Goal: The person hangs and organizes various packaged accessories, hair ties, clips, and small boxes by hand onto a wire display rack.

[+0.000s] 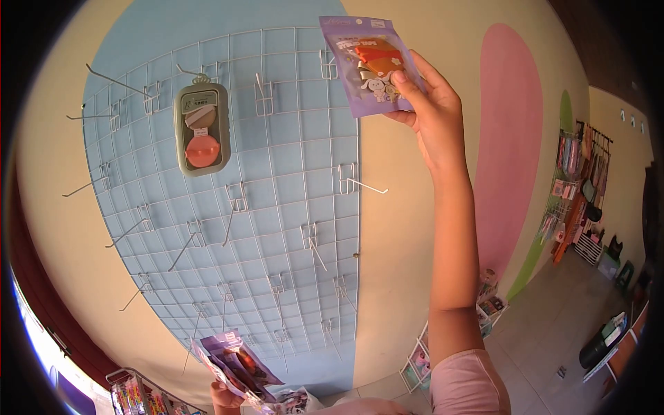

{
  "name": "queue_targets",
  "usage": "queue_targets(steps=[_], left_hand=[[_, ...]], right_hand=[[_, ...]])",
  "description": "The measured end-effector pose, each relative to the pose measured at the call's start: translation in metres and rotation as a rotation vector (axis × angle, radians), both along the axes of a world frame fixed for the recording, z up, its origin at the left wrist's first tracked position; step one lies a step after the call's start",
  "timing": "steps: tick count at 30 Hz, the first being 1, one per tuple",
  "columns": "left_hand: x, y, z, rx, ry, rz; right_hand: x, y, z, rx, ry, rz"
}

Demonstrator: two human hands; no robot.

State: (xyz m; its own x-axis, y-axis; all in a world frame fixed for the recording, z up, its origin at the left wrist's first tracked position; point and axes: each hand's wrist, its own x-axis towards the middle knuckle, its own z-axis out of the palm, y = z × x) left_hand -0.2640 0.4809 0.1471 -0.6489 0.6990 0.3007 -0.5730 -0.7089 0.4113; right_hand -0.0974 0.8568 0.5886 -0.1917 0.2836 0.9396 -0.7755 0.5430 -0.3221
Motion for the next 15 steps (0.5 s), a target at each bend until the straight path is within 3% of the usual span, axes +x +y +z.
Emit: queue_targets(steps=[5, 7, 15], left_hand=[[-0.013, 0.000, -0.004, 0.018, -0.013, 0.015], [0.000, 0.014, 0.030, 0.039, 0.013, 0.052], [-0.005, 0.048, 0.067, 0.152, 0.091, -0.132]], right_hand=[[0.006, -0.003, -0.001, -0.011, 0.057, -0.016], [0.007, 0.000, -0.001, -0.008, -0.001, -0.005], [-0.017, 0.020, -0.003, -0.035, -0.115, 0.021]])
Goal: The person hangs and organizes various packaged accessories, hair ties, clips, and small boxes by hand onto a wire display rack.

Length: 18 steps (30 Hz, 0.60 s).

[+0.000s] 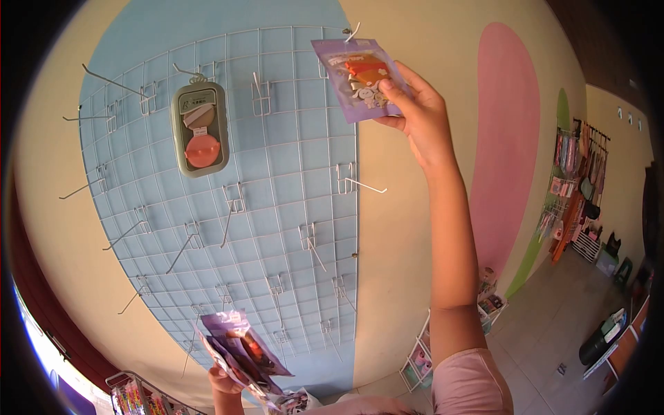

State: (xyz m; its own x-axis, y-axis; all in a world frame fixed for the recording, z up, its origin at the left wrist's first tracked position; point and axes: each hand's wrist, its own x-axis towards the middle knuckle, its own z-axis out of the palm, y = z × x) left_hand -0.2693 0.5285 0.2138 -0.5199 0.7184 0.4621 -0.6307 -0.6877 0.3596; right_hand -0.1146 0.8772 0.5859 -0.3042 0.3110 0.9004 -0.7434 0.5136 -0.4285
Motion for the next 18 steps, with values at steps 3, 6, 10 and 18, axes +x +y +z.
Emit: queue_targets(steps=[3, 6, 10, 18], left_hand=[[0.000, 0.011, 0.010, -0.029, -0.012, -0.006], [0.010, 0.029, 0.039, -0.068, -0.003, 0.052], [0.017, 0.055, 0.085, 0.046, 0.060, -0.060], [0.021, 0.091, 0.133, 0.077, 0.257, -0.028]], right_hand=[[-0.032, 0.024, -0.007, -0.014, -0.037, -0.014], [-0.069, 0.040, -0.015, -0.048, -0.060, 0.013], [-0.094, 0.060, -0.022, -0.041, -0.041, -0.050], [-0.009, -0.009, -0.061, 0.172, 0.188, -0.432]])
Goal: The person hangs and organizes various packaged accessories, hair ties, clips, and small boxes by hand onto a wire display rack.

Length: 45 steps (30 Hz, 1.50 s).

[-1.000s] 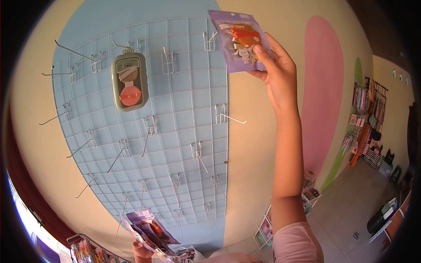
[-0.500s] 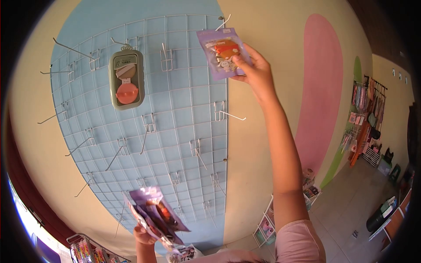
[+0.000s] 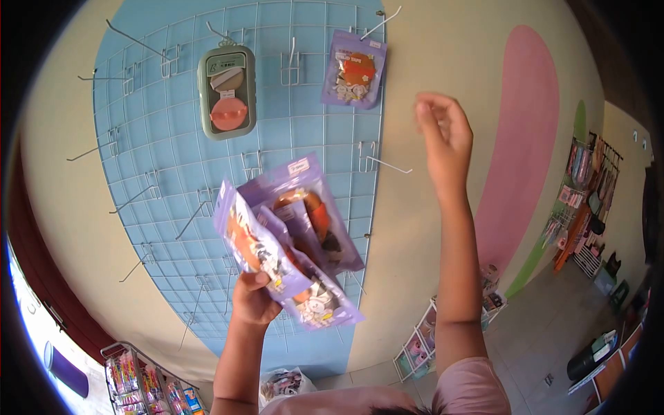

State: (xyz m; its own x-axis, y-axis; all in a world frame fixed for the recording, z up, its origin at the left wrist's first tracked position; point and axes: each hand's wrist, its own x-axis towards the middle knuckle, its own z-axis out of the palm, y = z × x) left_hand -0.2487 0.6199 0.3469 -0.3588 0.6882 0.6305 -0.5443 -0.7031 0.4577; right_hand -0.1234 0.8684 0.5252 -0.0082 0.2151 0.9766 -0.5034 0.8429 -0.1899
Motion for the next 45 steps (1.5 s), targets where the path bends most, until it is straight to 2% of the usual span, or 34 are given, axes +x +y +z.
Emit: queue_targets(steps=[1, 2, 3, 5, 6, 9, 10, 13, 15, 18, 21, 25, 30, 33, 34, 36, 40, 43, 45], left_hand=[[0.001, 0.006, 0.005, 0.007, 0.010, -0.003], [0.011, 0.011, 0.014, 0.003, -0.043, 0.076], [0.011, 0.015, 0.015, 0.012, -0.014, 0.036], [0.007, 0.022, 0.019, 0.036, 0.049, -0.047], [0.008, 0.024, 0.021, 0.026, 0.067, -0.051], [0.021, 0.031, 0.029, -0.050, 0.006, 0.077], [0.019, 0.033, 0.026, -0.043, -0.021, 0.057], [0.032, 0.031, 0.031, -0.105, -0.054, 0.148], [0.035, 0.029, 0.031, -0.117, -0.024, 0.118], [0.036, 0.025, 0.027, -0.115, -0.013, 0.114], [0.033, 0.022, 0.024, -0.079, -0.020, 0.078], [0.035, 0.015, 0.020, -0.064, -0.001, 0.118], [0.028, 0.002, 0.005, -0.041, 0.004, 0.123], [0.029, -0.002, -0.001, -0.091, 0.036, 0.306], [0.027, -0.004, -0.001, -0.070, 0.047, 0.261], [0.025, -0.008, 0.001, -0.028, 0.069, 0.173], [0.037, -0.009, 0.015, -0.074, 0.094, 0.152], [0.044, -0.005, 0.014, -0.125, 0.041, 0.177], [0.051, -0.002, 0.020, -0.161, 0.051, 0.224]], right_hand=[[0.013, -0.016, -0.008, 0.039, -0.118, 0.141], [0.027, -0.036, -0.015, 0.015, -0.339, 0.261], [0.037, -0.053, -0.022, -0.011, -0.560, 0.380], [0.038, -0.070, -0.034, 0.131, -0.737, 0.251], [0.041, -0.072, -0.031, 0.170, -0.888, 0.269], [0.037, -0.065, -0.035, 0.133, -0.796, 0.203], [0.030, -0.058, -0.037, 0.102, -0.628, 0.207], [0.029, -0.034, -0.011, 0.048, -0.357, 0.107], [0.031, -0.032, 0.018, -0.033, -0.224, 0.146], [0.030, -0.018, 0.058, -0.076, -0.150, 0.097], [0.025, 0.000, 0.078, -0.087, -0.242, 0.156], [0.025, 0.006, 0.077, -0.164, -0.328, 0.305], [0.027, -0.005, 0.074, -0.246, -0.304, 0.419], [0.027, -0.004, 0.074, -0.278, -0.253, 0.495], [0.027, -0.005, 0.074, -0.294, -0.230, 0.520], [0.028, -0.009, 0.075, -0.311, -0.270, 0.501], [0.006, 0.011, 0.076, -0.264, -0.371, 0.369], [-0.032, 0.043, 0.071, -0.206, -0.479, 0.135], [-0.049, 0.050, 0.064, -0.265, -0.460, 0.058]])
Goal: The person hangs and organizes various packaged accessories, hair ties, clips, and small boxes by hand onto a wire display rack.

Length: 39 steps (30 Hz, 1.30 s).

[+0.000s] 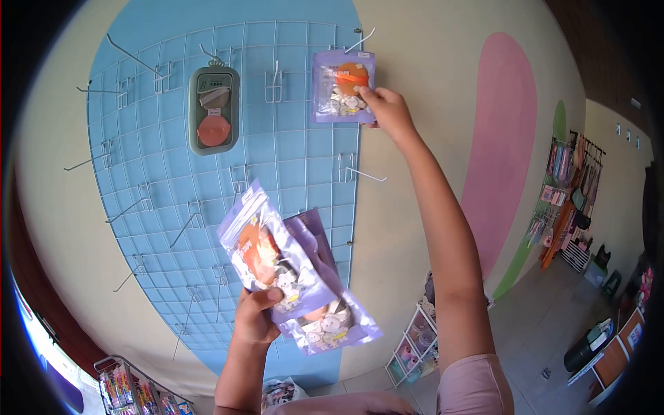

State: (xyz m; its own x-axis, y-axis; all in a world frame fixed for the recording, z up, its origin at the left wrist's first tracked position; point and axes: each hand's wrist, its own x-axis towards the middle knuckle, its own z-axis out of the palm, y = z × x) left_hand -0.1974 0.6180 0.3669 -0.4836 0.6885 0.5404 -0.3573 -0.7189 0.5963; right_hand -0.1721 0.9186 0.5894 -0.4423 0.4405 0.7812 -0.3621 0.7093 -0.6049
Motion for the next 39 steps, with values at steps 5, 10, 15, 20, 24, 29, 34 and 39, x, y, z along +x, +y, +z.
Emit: queue_targets(steps=[5, 10, 15, 20, 24, 29, 34, 39], left_hand=[[0.011, 0.000, 0.018, -0.098, -0.019, 0.071], [0.016, 0.012, 0.033, -0.111, 0.066, 0.166], [0.019, 0.032, 0.033, -0.050, 0.051, 0.227], [0.020, 0.035, 0.031, 0.023, 0.126, 0.236], [0.020, 0.037, 0.032, -0.053, 0.122, 0.255], [0.015, 0.036, 0.028, -0.045, 0.110, 0.153], [0.014, 0.033, 0.028, -0.044, 0.084, 0.155], [0.012, 0.034, 0.027, -0.050, 0.072, 0.142]], right_hand=[[-0.002, 0.015, -0.024, 0.472, 0.440, -0.512], [0.101, -0.119, -0.067, 0.361, -0.383, 0.156], [0.096, -0.134, -0.089, 0.228, -0.410, 0.294], [0.087, -0.133, -0.089, 0.046, -0.216, 0.304], [0.064, -0.113, -0.100, 0.223, 0.150, 0.150], [0.071, -0.095, -0.054, 0.036, 0.495, 0.209], [0.068, -0.067, -0.015, 0.041, 0.602, 0.103], [0.060, -0.052, -0.014, -0.021, 0.557, 0.126]])
